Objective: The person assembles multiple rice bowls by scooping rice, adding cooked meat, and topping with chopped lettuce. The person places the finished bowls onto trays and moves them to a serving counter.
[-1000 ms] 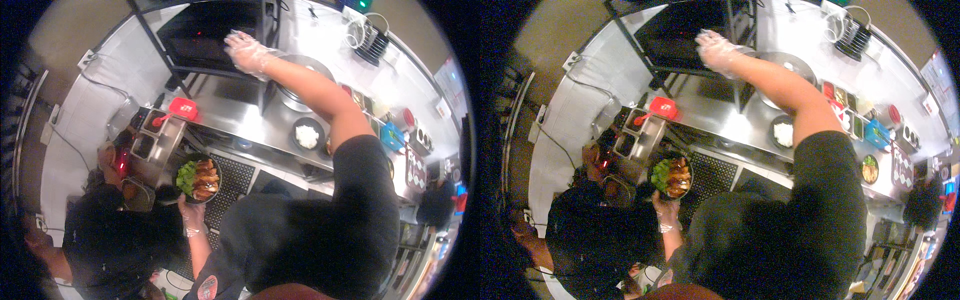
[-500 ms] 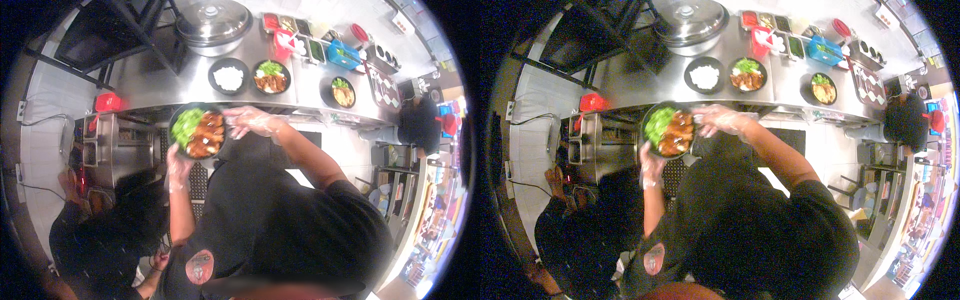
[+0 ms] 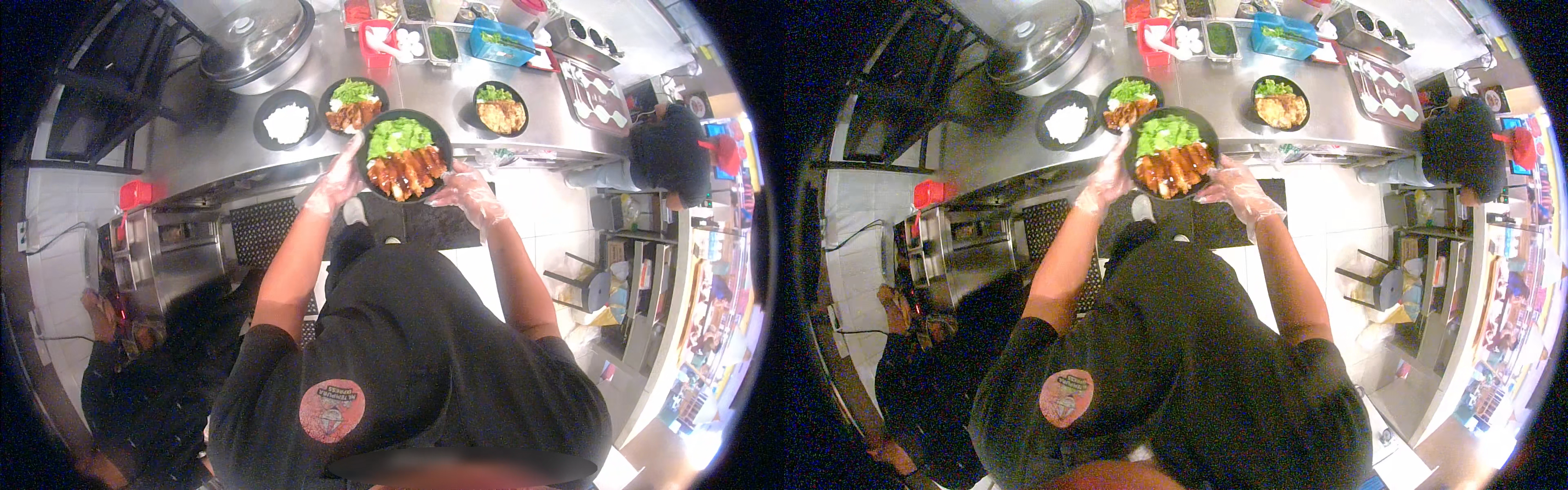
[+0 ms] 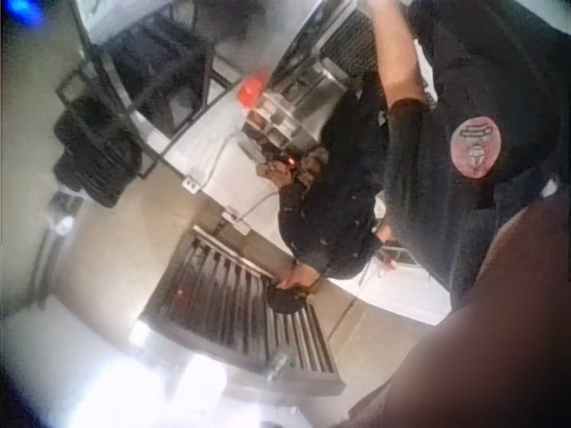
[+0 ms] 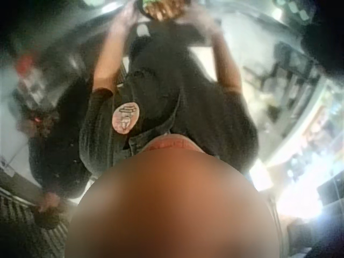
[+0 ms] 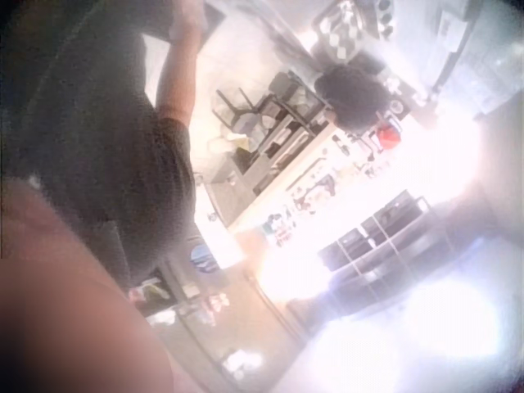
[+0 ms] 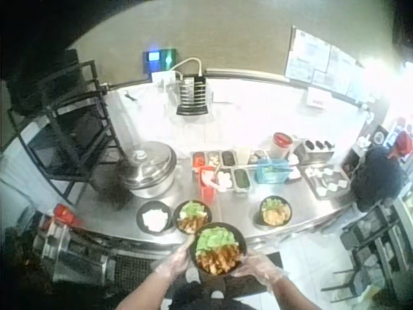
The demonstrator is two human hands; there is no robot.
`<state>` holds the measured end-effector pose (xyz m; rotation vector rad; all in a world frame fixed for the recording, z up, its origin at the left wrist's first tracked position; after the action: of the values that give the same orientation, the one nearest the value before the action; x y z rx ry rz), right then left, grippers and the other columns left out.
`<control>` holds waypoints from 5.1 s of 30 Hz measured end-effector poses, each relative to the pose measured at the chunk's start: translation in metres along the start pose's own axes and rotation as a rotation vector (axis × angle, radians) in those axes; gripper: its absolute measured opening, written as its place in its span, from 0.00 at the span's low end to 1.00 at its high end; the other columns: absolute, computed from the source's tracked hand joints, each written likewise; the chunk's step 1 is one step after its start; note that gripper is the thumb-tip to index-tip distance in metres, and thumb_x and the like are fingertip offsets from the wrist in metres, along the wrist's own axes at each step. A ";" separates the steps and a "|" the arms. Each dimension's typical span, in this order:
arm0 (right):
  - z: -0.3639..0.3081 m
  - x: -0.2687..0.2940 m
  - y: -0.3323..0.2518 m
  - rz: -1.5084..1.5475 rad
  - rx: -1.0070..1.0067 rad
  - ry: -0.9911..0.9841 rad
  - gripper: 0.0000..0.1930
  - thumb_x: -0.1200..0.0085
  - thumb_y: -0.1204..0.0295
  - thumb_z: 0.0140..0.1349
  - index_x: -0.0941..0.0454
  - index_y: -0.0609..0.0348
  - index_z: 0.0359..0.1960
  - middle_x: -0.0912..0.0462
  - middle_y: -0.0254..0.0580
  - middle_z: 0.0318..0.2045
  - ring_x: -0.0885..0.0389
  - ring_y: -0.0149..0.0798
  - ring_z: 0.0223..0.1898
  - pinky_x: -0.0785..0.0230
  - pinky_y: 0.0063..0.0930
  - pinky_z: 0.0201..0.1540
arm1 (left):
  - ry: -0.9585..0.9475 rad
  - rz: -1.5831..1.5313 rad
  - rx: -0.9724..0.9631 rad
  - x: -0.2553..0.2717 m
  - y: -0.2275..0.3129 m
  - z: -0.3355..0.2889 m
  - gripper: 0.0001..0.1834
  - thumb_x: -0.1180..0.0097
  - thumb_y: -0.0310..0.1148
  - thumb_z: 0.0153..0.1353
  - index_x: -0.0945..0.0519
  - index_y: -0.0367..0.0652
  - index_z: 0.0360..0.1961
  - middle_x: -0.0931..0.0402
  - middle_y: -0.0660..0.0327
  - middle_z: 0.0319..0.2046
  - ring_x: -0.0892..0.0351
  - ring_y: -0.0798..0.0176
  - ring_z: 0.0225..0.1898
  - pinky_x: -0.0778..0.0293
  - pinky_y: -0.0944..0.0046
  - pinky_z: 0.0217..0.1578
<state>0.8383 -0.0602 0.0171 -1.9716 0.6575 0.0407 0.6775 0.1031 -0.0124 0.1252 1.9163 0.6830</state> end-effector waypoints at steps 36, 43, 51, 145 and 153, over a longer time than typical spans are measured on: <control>0.278 0.131 -0.283 -0.984 0.329 0.245 0.26 0.35 0.58 0.61 0.21 0.69 0.51 0.14 0.48 0.43 0.18 0.38 0.46 0.27 0.32 0.50 | 1.749 0.755 -1.087 0.159 0.501 -0.267 0.26 0.50 0.41 0.73 0.31 0.46 0.69 0.21 0.54 0.54 0.22 0.55 0.52 0.26 0.52 0.52; 0.438 0.164 -0.336 -1.159 0.396 0.554 0.45 0.32 0.46 0.51 0.31 0.64 0.64 0.17 0.58 0.54 0.20 0.56 0.58 0.30 0.43 0.62 | 1.912 0.777 -0.707 0.261 0.529 -0.281 0.34 0.49 0.56 0.67 0.26 0.42 0.64 0.21 0.55 0.57 0.23 0.53 0.58 0.30 0.54 0.59; 0.466 0.151 -0.318 -1.209 0.429 0.744 0.38 0.32 0.47 0.55 0.31 0.60 0.59 0.16 0.54 0.48 0.18 0.56 0.52 0.28 0.44 0.59 | 1.717 0.287 -0.806 0.180 0.461 -0.199 0.43 0.57 0.67 0.69 0.30 0.41 0.68 0.25 0.59 0.63 0.27 0.50 0.64 0.36 0.49 0.65; 0.265 -0.159 -0.124 -2.052 0.050 -0.401 0.32 0.34 0.44 0.50 0.14 0.61 0.44 0.14 0.59 0.44 0.14 0.54 0.46 0.24 0.45 0.51 | 1.273 0.059 0.300 0.316 -0.182 -0.333 0.25 0.41 0.47 0.68 0.23 0.40 0.58 0.19 0.52 0.43 0.19 0.56 0.38 0.21 0.55 0.40; 0.284 -0.161 -0.114 -2.108 0.129 -0.395 0.30 0.36 0.44 0.53 0.14 0.60 0.44 0.14 0.60 0.44 0.15 0.55 0.47 0.26 0.47 0.52 | 1.267 0.073 0.268 0.318 -0.166 -0.324 0.27 0.43 0.48 0.69 0.24 0.40 0.60 0.18 0.53 0.41 0.19 0.59 0.35 0.22 0.58 0.37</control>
<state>0.8246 0.2857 0.0211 -1.5468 -1.7063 -0.8097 0.2897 -0.0431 -0.2616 -0.1117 3.2301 0.5802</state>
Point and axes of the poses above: each hand's wrist, its own z-axis towards the middle knuckle, its own x-axis out of the back of the hand, y = z × x, the point moved 8 cm from there along z, towards the middle knuckle
